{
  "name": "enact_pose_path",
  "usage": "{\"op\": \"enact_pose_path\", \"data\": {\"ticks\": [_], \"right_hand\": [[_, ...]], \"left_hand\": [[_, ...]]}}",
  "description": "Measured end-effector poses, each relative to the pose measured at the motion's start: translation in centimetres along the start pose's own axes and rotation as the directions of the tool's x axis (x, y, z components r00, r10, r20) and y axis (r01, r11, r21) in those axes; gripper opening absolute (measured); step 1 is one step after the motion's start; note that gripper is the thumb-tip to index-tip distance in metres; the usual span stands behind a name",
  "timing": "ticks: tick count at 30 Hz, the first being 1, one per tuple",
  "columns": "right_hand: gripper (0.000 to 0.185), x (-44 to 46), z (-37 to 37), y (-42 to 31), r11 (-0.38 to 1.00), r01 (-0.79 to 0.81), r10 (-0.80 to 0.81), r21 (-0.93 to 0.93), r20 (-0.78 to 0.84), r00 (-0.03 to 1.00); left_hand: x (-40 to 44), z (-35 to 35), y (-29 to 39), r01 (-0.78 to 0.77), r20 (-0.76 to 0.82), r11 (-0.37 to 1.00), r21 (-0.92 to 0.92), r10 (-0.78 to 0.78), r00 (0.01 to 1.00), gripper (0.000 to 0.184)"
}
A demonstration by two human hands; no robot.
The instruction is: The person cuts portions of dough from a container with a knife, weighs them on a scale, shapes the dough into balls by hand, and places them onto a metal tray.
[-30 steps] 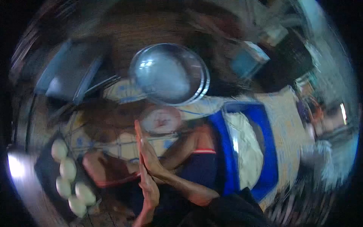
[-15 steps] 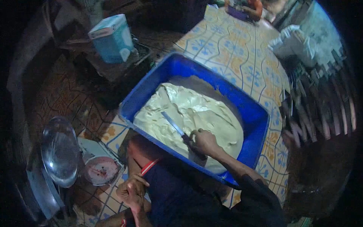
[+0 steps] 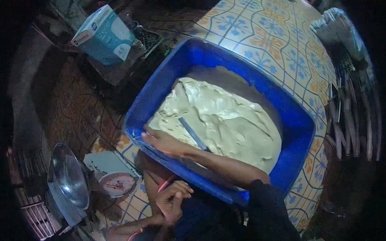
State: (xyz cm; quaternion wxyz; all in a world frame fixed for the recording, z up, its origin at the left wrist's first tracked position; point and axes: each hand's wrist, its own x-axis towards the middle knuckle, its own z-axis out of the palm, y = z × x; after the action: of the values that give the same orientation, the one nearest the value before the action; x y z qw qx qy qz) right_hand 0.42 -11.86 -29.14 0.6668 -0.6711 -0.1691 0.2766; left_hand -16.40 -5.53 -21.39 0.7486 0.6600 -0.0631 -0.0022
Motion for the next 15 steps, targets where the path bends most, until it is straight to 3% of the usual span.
{"op": "enact_pose_path", "data": {"ticks": [1,3,4,7,8,9,11,12,13,15], "right_hand": [[0.077,1.4,0.9,-0.3,1.000,0.006,-0.006,0.004,0.010,1.000],[0.073,3.7,2.6,-0.7,0.943,-0.302,0.268,0.139,0.220,0.938],[0.073,3.8,3.1,-0.8,0.945,-0.300,0.263,0.132,0.240,0.935],[0.079,2.0,3.1,-1.1,0.996,-0.043,0.036,0.073,0.096,0.995],[0.082,1.4,2.1,-3.8,0.985,-0.139,0.116,0.098,0.206,0.972],[0.082,1.7,2.1,-2.5,0.986,-0.137,0.114,0.090,0.222,0.968],[0.081,2.9,2.8,1.0,0.967,0.169,-0.137,-0.188,0.173,0.975],[0.081,3.2,3.1,-4.0,0.979,-0.202,0.193,0.030,0.192,0.962],[0.081,2.8,3.2,-4.6,0.982,-0.186,0.178,0.022,0.197,0.964],[0.084,1.1,2.3,-5.3,0.999,0.012,-0.004,-0.050,0.167,0.986]], "left_hand": [[0.2,-0.2,0.2,0.001,-0.017,1.000,-0.010,-0.001,1.000,0.019],[0.0,-1.3,0.1,-0.001,-0.063,1.000,0.016,0.002,0.998,0.021],[-0.3,-2.1,0.0,0.000,-0.095,0.999,0.033,0.003,0.995,0.023],[-1.1,-5.0,-0.4,0.002,-0.239,0.996,0.090,0.019,0.971,0.025],[-1.9,-5.7,-0.8,0.069,-0.340,0.996,0.057,-0.045,0.939,0.026],[-2.2,-6.4,-0.8,0.062,-0.355,0.996,0.058,-0.038,0.934,0.026],[-3.3,-7.6,-0.6,0.085,-0.513,0.996,-0.005,-0.076,0.855,0.029],[-3.8,-8.0,-0.2,0.072,-0.519,0.997,-0.002,-0.063,0.852,0.029],[-4.2,-8.5,0.3,0.034,-0.532,0.999,0.037,-0.009,0.847,0.031],[-5.4,-9.6,1.0,-0.047,-0.562,0.993,0.112,0.102,0.821,0.036]]}}
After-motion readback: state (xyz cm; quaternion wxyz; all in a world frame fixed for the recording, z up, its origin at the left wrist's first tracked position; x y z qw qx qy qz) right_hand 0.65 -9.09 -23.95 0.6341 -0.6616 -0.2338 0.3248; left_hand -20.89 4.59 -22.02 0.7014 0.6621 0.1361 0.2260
